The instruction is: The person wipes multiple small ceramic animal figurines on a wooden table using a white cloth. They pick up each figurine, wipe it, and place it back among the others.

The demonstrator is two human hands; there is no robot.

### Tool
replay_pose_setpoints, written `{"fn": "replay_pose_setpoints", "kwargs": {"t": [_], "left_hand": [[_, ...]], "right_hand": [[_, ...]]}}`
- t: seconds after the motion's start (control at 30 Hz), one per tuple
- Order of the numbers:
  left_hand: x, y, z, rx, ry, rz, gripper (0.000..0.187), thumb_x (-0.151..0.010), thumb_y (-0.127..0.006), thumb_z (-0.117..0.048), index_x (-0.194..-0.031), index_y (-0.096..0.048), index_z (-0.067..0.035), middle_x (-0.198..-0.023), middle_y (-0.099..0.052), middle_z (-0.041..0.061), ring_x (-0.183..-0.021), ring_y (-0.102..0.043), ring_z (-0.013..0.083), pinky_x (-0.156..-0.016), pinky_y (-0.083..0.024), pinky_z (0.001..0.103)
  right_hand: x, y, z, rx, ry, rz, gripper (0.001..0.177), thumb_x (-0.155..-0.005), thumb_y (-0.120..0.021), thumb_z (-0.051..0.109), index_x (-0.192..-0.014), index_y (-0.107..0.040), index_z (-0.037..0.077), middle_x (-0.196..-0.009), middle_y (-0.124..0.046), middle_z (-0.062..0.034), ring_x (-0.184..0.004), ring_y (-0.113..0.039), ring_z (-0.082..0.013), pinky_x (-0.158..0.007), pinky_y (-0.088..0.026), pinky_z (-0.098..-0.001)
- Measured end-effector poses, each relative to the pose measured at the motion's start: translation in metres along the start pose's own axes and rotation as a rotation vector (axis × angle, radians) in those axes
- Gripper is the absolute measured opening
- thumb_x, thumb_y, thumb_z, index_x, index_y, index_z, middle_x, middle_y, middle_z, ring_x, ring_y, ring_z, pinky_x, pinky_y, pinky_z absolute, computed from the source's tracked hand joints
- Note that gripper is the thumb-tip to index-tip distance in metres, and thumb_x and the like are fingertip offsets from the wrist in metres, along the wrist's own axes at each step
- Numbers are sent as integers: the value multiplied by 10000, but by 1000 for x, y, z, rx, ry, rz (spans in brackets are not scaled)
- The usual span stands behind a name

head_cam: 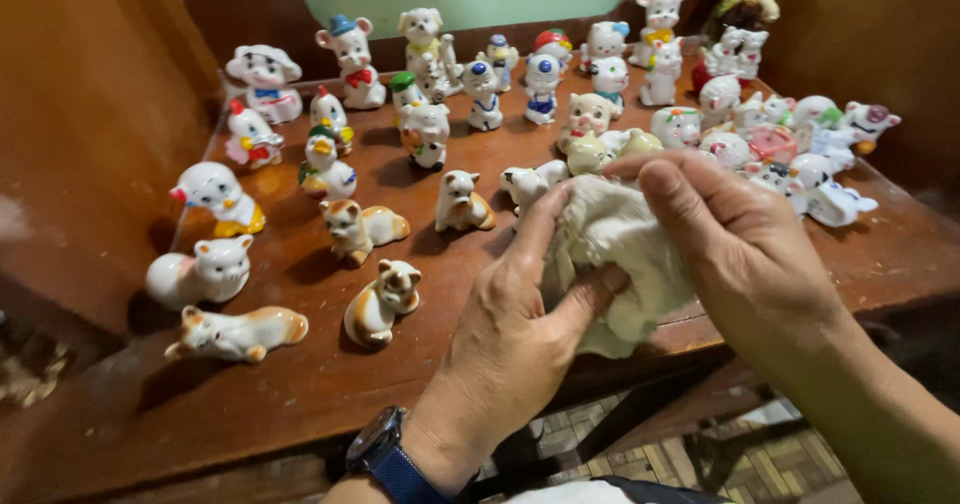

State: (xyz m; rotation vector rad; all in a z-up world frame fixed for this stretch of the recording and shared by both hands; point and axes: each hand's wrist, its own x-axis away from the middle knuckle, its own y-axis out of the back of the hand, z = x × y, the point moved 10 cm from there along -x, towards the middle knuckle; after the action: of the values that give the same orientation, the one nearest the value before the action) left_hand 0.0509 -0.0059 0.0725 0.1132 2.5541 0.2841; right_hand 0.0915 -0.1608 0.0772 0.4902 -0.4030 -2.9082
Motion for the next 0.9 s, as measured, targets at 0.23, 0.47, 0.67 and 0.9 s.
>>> {"fn": "replay_pose_setpoints", "kwargs": {"t": [0.23, 0.47, 0.67, 0.9], "left_hand": [[-3, 2, 26, 120, 88, 96, 297, -1004, -629, -191, -1260, -653, -41, -1090, -780, 92, -946, -768, 174, -816, -606, 307], [-5, -4, 40, 201, 192, 130, 188, -1028, -597, -164, -1159, -653, -41, -968, -783, 84, -878, -778, 192, -756, -595, 310], [2, -15, -12, -421, -487, -5, 261, -1024, -599, -97, -1268, -679, -49, -1148, -678, 160, -1005, -706, 287, -840, -562, 339], [-13, -40, -7, -341, -336, -42, 257, -1044, -630, -200, -1247, -685, -52, -1133, -731, 132, -967, -711, 252, -855, -551, 337]], "right_hand": [[1, 34, 44, 231, 151, -304, 234, -1071, -583, 193, -1178, -692, 16, -1029, -725, -75, -873, -653, -94, -748, -552, -244], [4, 119, 9, 385, 20, -563, 168, -1051, -609, 126, -1156, -668, 10, -1038, -715, -88, -893, -688, -124, -800, -571, -254], [-23, 165, -59, 491, -31, -438, 209, -1034, -683, 91, -1209, -702, -20, -1048, -726, -135, -906, -678, -163, -796, -550, -287], [-48, 199, -76, 729, -231, -375, 315, -968, -727, 223, -1210, -756, 23, -1012, -750, -125, -861, -702, -193, -714, -540, -318]]}}
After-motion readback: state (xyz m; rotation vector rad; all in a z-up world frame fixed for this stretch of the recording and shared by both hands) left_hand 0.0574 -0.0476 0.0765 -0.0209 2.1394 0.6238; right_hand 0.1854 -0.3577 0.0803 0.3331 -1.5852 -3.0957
